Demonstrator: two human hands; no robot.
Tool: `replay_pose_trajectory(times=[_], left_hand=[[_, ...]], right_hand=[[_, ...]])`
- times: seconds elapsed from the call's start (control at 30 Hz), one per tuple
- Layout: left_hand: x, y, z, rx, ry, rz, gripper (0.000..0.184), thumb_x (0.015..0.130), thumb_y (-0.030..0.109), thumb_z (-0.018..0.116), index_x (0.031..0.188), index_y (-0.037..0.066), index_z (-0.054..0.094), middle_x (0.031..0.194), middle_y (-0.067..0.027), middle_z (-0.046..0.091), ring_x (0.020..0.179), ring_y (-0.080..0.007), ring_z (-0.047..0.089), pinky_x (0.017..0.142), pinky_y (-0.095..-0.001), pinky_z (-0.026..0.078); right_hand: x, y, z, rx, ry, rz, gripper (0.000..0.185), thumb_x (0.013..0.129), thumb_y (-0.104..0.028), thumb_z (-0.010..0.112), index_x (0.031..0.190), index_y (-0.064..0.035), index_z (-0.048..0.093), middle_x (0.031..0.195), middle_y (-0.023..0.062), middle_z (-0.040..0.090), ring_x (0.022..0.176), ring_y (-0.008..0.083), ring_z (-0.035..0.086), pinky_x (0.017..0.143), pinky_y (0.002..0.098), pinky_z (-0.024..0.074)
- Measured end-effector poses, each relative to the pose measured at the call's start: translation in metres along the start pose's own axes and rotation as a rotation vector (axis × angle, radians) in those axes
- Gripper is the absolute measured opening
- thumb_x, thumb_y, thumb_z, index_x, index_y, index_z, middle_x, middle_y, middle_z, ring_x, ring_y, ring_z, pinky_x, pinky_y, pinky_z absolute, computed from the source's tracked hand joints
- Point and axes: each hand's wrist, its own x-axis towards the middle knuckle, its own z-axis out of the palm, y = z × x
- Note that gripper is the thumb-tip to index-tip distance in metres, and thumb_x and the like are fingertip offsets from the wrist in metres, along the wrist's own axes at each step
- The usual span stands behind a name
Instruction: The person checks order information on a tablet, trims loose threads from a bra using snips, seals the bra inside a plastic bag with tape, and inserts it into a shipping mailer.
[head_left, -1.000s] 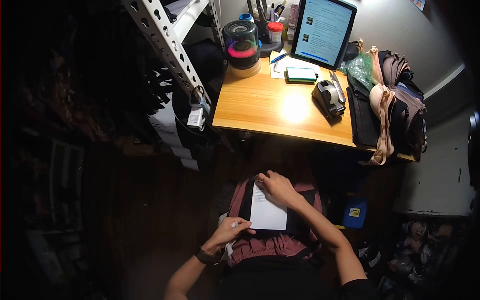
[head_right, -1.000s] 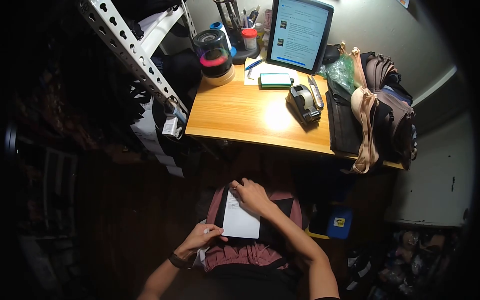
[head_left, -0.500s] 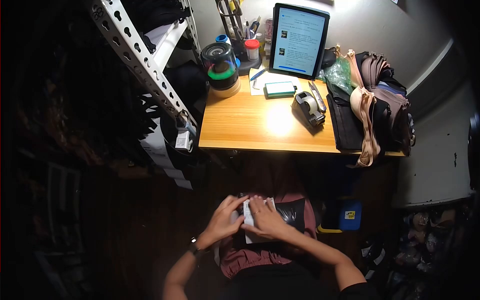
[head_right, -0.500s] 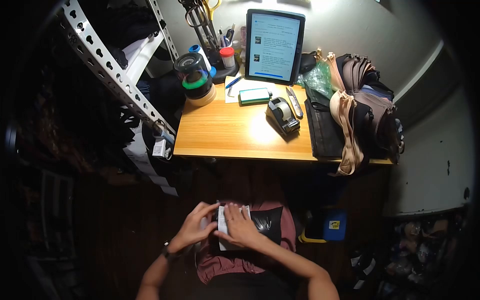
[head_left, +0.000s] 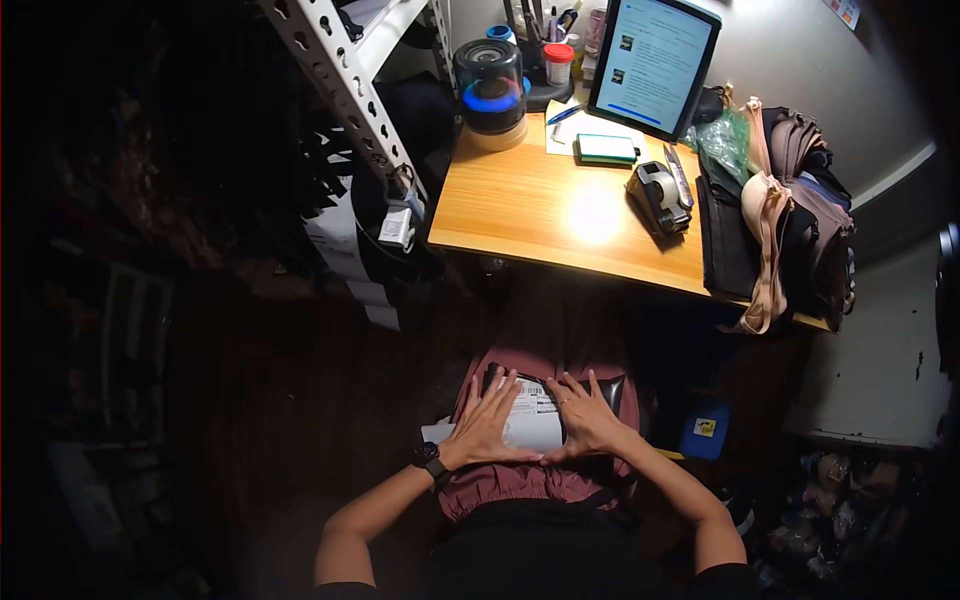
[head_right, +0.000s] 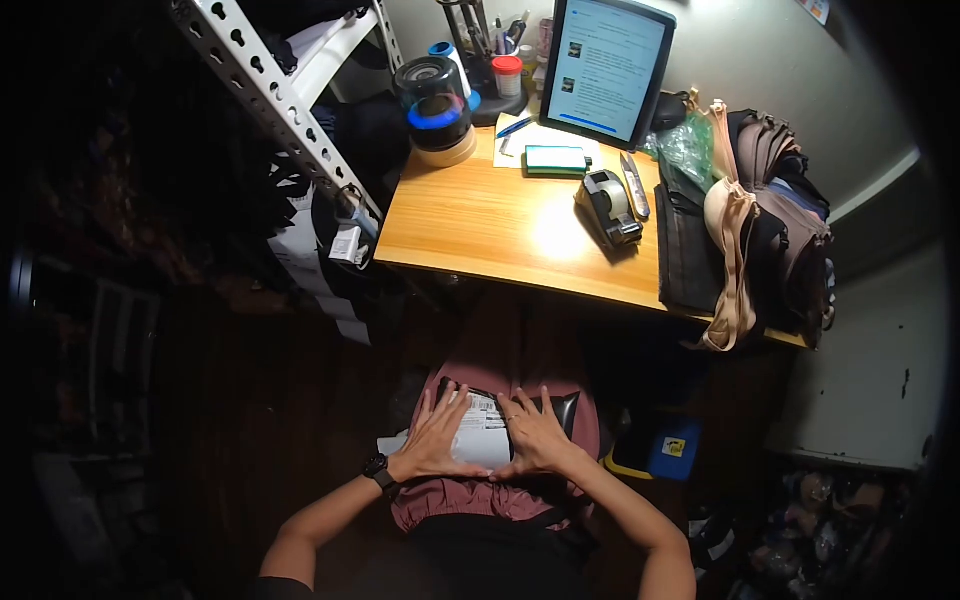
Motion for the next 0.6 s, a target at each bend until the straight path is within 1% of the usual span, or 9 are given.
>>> replay_pose_trajectory(times=[0.17, 0.27, 0.3, 0.33, 0.4, 0.43, 0.47, 0.5, 0.6], left_hand=[[-0.031, -0.002, 0.023, -0.333, 0.111, -0.314, 0.129, 0.059, 0.064, 0.072, 0.138, -0.011, 0.003, 0.145, -0.0306, 0.001, 0.137, -0.0410, 0.002, 0.110, -0.0505, 0.006], [-0.042, 0.003, 0.031, -0.386, 0.129, -0.389, 0.131, 0.057, 0.063, 0.073, 0.139, -0.009, 0.000, 0.145, -0.0321, 0.002, 0.136, -0.0419, 0.002, 0.111, -0.0477, 0.006], [-0.041, 0.016, 0.020, -0.311, 0.199, -0.399, 0.120, 0.064, 0.048, 0.078, 0.139, -0.009, 0.004, 0.143, -0.0293, 0.016, 0.136, -0.0359, 0.017, 0.110, -0.0417, 0.017], [-0.039, 0.026, 0.012, -0.307, 0.220, -0.416, 0.120, 0.064, 0.048, 0.078, 0.139, -0.009, 0.004, 0.143, -0.0293, 0.016, 0.136, -0.0359, 0.017, 0.110, -0.0417, 0.017], [-0.035, 0.038, -0.005, -1.180, 0.221, -0.467, 0.104, 0.069, 0.028, 0.080, 0.138, -0.008, 0.011, 0.136, -0.0224, 0.034, 0.127, -0.0265, 0.036, 0.104, -0.0360, 0.030], [-0.035, 0.043, -0.012, -1.115, 0.288, -0.475, 0.085, 0.071, 0.013, 0.079, 0.133, -0.007, 0.024, 0.124, -0.0146, 0.046, 0.115, -0.0171, 0.045, 0.097, -0.0310, 0.038], [-0.039, 0.035, -0.014, -1.107, 0.335, -0.496, 0.085, 0.071, 0.013, 0.079, 0.133, -0.007, 0.024, 0.124, -0.0146, 0.046, 0.115, -0.0171, 0.045, 0.097, -0.0310, 0.038], [-0.046, 0.022, -0.017, -0.999, 0.330, -0.615, 0.081, 0.071, 0.013, 0.079, 0.131, -0.007, 0.027, 0.122, -0.0147, 0.047, 0.114, -0.0168, 0.045, 0.096, -0.0304, 0.038], [-0.072, 0.000, -0.073, -0.923, 0.560, -0.661, 0.076, 0.067, 0.017, 0.081, 0.124, -0.008, 0.036, 0.115, -0.0143, 0.053, 0.108, -0.0168, 0.048, 0.093, -0.0288, 0.040]], right_hand=[[-0.004, -0.001, 0.006, 0.094, 0.136, 0.045, 0.120, 0.050, -0.062, 0.075, 0.133, 0.0097, 0.026, 0.137, 0.0249, 0.034, 0.131, 0.0393, 0.028, 0.105, 0.0606, 0.0145], [-0.007, 0.001, 0.014, 0.236, 0.280, 0.044, 0.119, 0.050, -0.059, 0.078, 0.135, 0.0061, 0.025, 0.137, 0.0246, 0.034, 0.132, 0.0387, 0.026, 0.106, 0.0598, 0.0138], [-0.008, 0.001, 0.014, 0.276, 0.331, 0.035, 0.113, 0.053, -0.054, 0.079, 0.136, 0.0022, 0.027, 0.137, 0.0246, 0.034, 0.133, 0.0383, 0.025, 0.107, 0.0562, 0.0131], [-0.008, 0.003, 0.013, 0.269, 0.323, 0.010, 0.113, 0.053, -0.054, 0.079, 0.136, 0.0022, 0.027, 0.137, 0.0246, 0.034, 0.133, 0.0383, 0.025, 0.107, 0.0562, 0.0131], [-0.006, 0.006, 0.010, 0.468, 0.419, 0.024, 0.105, 0.058, -0.049, 0.077, 0.136, 0.0013, 0.028, 0.137, 0.0244, 0.033, 0.133, 0.0372, 0.024, 0.110, 0.0494, 0.0135], [-0.005, 0.007, 0.006, 0.561, 0.450, 0.028, 0.094, 0.066, -0.044, 0.073, 0.136, 0.0005, 0.029, 0.138, 0.0229, 0.034, 0.135, 0.0346, 0.023, 0.111, 0.0432, 0.0136], [-0.004, 0.008, 0.005, 0.746, 0.518, 0.027, 0.084, 0.070, -0.037, 0.070, 0.135, -0.0002, 0.031, 0.137, 0.0217, 0.036, 0.134, 0.0333, 0.024, 0.111, 0.0418, 0.0130], [-0.001, 0.008, 0.000, 0.801, 0.568, 0.006, 0.081, 0.072, -0.036, 0.069, 0.135, 0.0000, 0.032, 0.136, 0.0209, 0.037, 0.133, 0.0320, 0.027, 0.110, 0.0403, 0.0155], [-0.001, 0.007, -0.023, 0.871, 0.634, 0.020, 0.074, 0.077, -0.033, 0.064, 0.134, 0.0006, 0.033, 0.135, 0.0189, 0.040, 0.129, 0.0297, 0.034, 0.107, 0.0368, 0.0231]])
